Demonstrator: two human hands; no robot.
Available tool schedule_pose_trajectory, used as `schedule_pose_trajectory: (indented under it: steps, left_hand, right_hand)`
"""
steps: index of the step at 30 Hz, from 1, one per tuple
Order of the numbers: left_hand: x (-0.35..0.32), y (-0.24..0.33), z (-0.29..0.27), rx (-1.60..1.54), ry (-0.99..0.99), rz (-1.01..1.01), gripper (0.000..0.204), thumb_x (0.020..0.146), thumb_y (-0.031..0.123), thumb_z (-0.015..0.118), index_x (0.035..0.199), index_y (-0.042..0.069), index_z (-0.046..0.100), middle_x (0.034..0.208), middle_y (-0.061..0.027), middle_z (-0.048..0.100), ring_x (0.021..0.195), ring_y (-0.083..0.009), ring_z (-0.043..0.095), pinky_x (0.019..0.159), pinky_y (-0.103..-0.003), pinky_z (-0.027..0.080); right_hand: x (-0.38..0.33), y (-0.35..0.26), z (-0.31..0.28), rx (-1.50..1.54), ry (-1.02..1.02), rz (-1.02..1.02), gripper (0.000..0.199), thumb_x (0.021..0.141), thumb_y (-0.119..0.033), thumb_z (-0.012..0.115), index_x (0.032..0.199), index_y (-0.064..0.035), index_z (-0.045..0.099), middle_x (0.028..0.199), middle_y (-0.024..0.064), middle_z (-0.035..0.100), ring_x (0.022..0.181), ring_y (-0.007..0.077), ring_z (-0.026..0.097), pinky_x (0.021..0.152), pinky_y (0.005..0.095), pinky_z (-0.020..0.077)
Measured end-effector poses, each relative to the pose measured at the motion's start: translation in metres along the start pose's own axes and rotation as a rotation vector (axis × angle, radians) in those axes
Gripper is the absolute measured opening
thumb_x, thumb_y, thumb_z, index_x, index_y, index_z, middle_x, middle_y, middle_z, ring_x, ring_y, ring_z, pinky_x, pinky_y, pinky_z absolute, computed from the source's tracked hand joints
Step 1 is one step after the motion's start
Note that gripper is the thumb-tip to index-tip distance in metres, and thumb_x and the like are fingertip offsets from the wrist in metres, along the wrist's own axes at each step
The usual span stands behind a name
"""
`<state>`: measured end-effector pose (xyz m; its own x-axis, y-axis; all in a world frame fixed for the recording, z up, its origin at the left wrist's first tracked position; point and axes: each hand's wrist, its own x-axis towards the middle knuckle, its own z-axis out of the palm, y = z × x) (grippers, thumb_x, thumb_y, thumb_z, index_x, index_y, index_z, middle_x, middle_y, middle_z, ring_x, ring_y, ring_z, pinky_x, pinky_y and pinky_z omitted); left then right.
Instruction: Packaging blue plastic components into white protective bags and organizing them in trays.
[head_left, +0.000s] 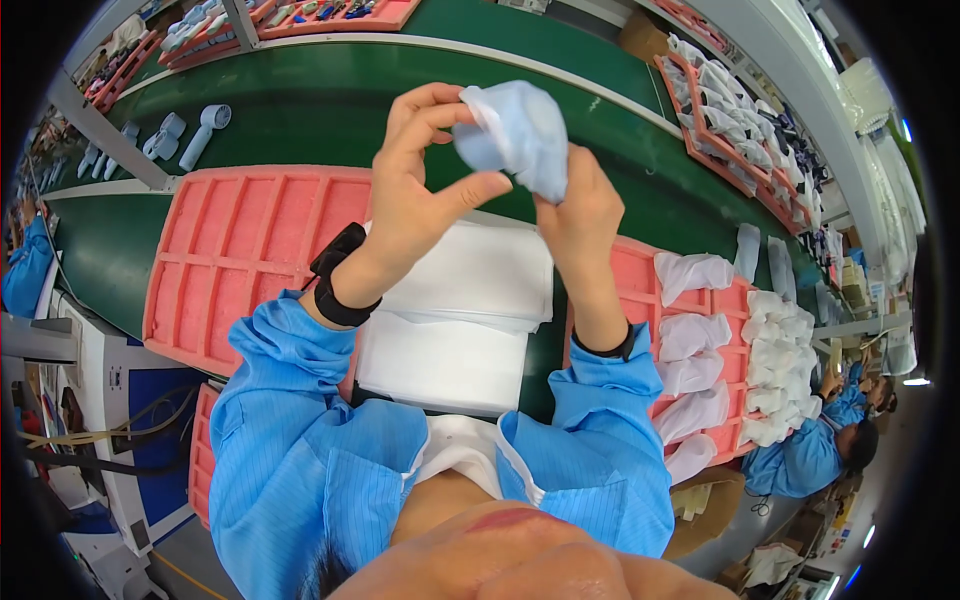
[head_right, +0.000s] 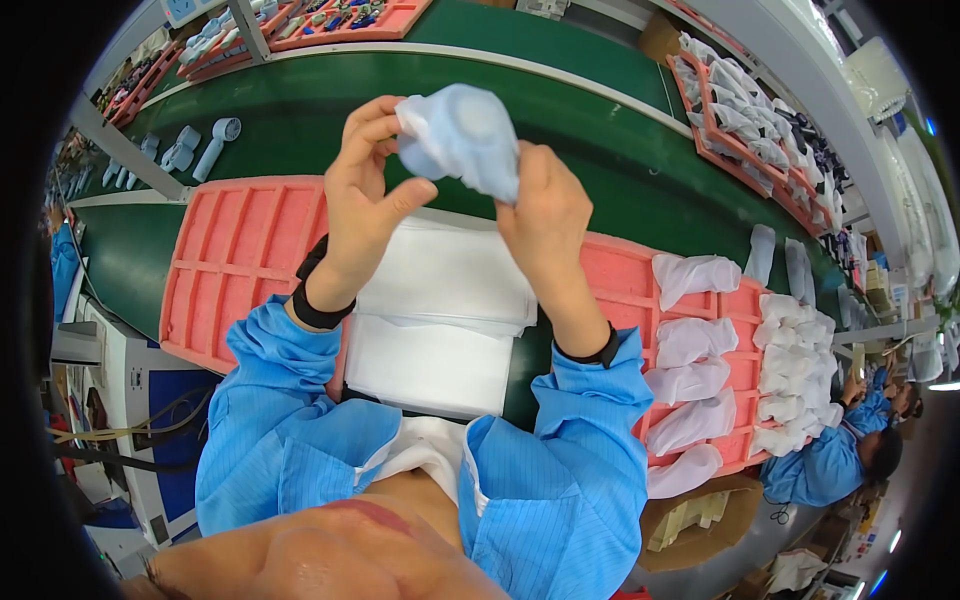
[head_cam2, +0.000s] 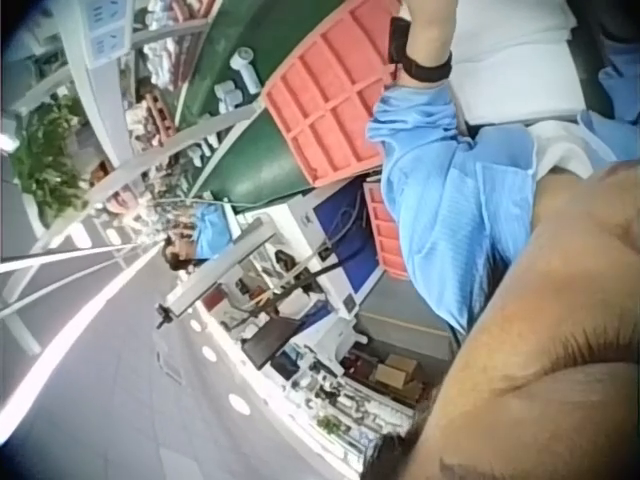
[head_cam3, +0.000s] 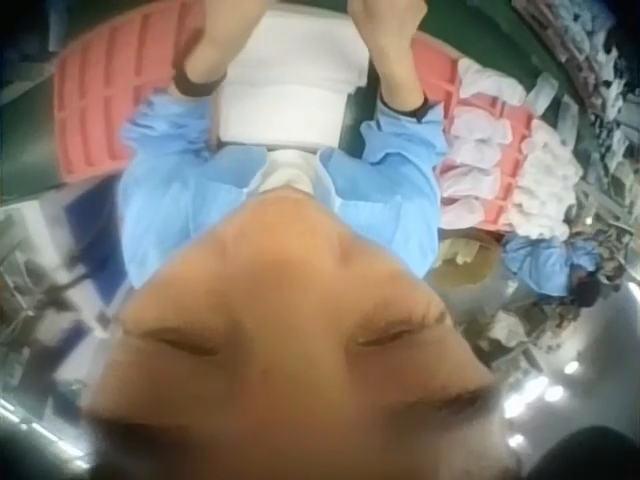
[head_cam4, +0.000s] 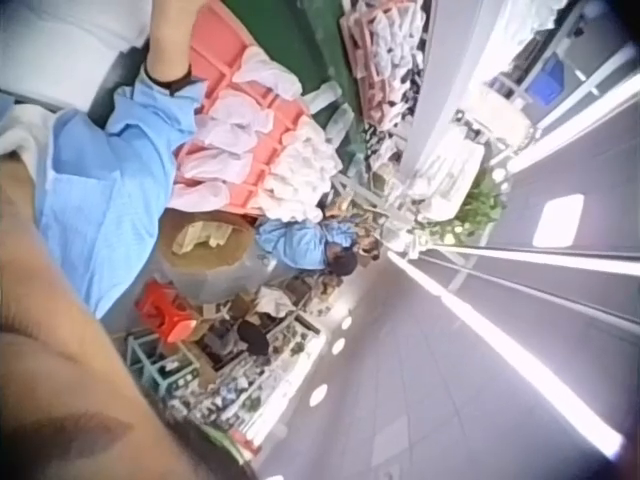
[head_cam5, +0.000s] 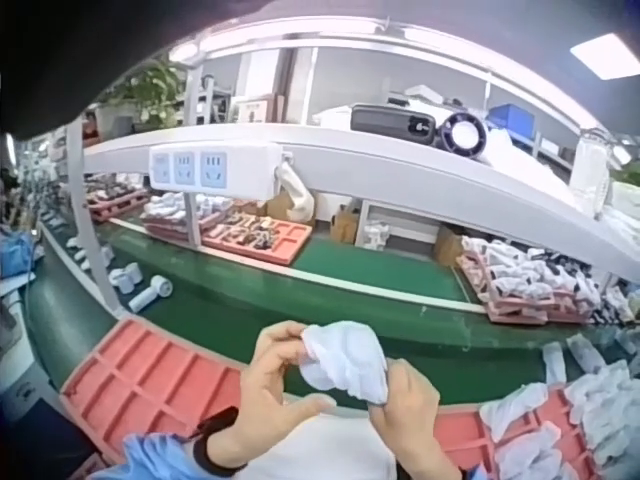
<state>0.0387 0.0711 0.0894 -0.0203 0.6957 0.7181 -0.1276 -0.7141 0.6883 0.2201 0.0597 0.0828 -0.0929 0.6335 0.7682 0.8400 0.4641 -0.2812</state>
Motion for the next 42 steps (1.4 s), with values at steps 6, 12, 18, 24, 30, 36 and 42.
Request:
schedule_pose_trajectory:
  steps: [6,12,18,24,30,36,42]
  left_hand:
    - [-0.007,0.0,-0.004,0.344,-0.022,0.204,0.031,0.064,0.02,0.083,0.09,0.011,0.068,0.125,-0.0103,0.046,0.113,-0.0262,0.045,0.092,-0.036,0.039]
    - [-0.008,0.012,0.003,0.261,0.1,0.16,0.025,0.063,0.014,0.084,0.081,0.008,0.068,0.127,-0.0139,0.045,0.116,-0.0285,0.046,0.095,-0.038,0.038]
    - [-0.012,0.014,0.004,0.369,0.086,0.221,0.022,0.065,0.013,0.083,0.08,0.008,0.067,0.122,-0.0131,0.048,0.114,-0.0288,0.048,0.093,-0.037,0.04]
    - [-0.007,0.014,-0.001,0.393,0.047,0.18,0.017,0.071,0.011,0.078,0.08,0.007,0.064,0.115,-0.0113,0.051,0.107,-0.0257,0.051,0.089,-0.033,0.042]
    - [0.011,0.009,-0.019,0.362,0.012,0.096,0.013,0.076,0.01,0.073,0.079,0.004,0.062,0.108,-0.0095,0.052,0.099,-0.023,0.053,0.085,-0.03,0.043]
    - [0.013,0.013,-0.015,0.543,-0.118,0.065,0.013,0.082,0.012,0.07,0.082,0.003,0.061,0.103,-0.0057,0.053,0.093,-0.0158,0.052,0.076,-0.028,0.043]
    - [0.03,0.013,-0.026,0.158,-0.125,-0.294,0.016,0.082,0.018,0.07,0.086,0.004,0.064,0.097,-0.0035,0.053,0.081,-0.0127,0.05,0.067,-0.026,0.041]
  right_hand:
    - [-0.006,-0.012,0.008,0.018,-0.012,0.008,0.033,0.068,-0.003,0.071,0.098,-0.0037,0.057,0.084,0.0152,0.06,0.076,0.0373,0.061,0.062,0.0398,0.0487]
    - [-0.009,-0.02,0.004,-0.069,0.058,0.014,0.035,0.069,-0.003,0.071,0.1,-0.0038,0.056,0.085,0.0144,0.06,0.076,0.0362,0.061,0.061,0.04,0.0486]
    - [-0.012,-0.026,0.006,-0.072,0.005,-0.003,0.035,0.07,-0.002,0.07,0.102,-0.0031,0.055,0.086,0.0154,0.06,0.074,0.036,0.061,0.062,0.0383,0.0487]
    - [-0.013,-0.02,0.008,0.14,-0.045,0.109,0.034,0.075,-0.003,0.069,0.106,-0.0019,0.055,0.085,0.0117,0.061,0.073,0.0257,0.062,0.061,0.0347,0.0481]
    - [-0.014,-0.023,-0.004,0.667,-0.469,0.448,0.037,0.08,-0.012,0.07,0.111,0.0,0.054,0.089,0.0065,0.062,0.075,0.0129,0.057,0.062,0.0282,0.0472]
    - [-0.009,-0.022,-0.003,0.546,-0.24,0.342,0.038,0.082,-0.014,0.069,0.113,0.0004,0.053,0.09,0.0078,0.061,0.076,0.0127,0.057,0.064,0.0254,0.0461]
    - [-0.008,-0.027,-0.007,0.586,-0.291,0.442,0.041,0.081,-0.012,0.069,0.116,0.0003,0.052,0.092,0.0095,0.062,0.079,0.0143,0.06,0.067,0.0272,0.0487]
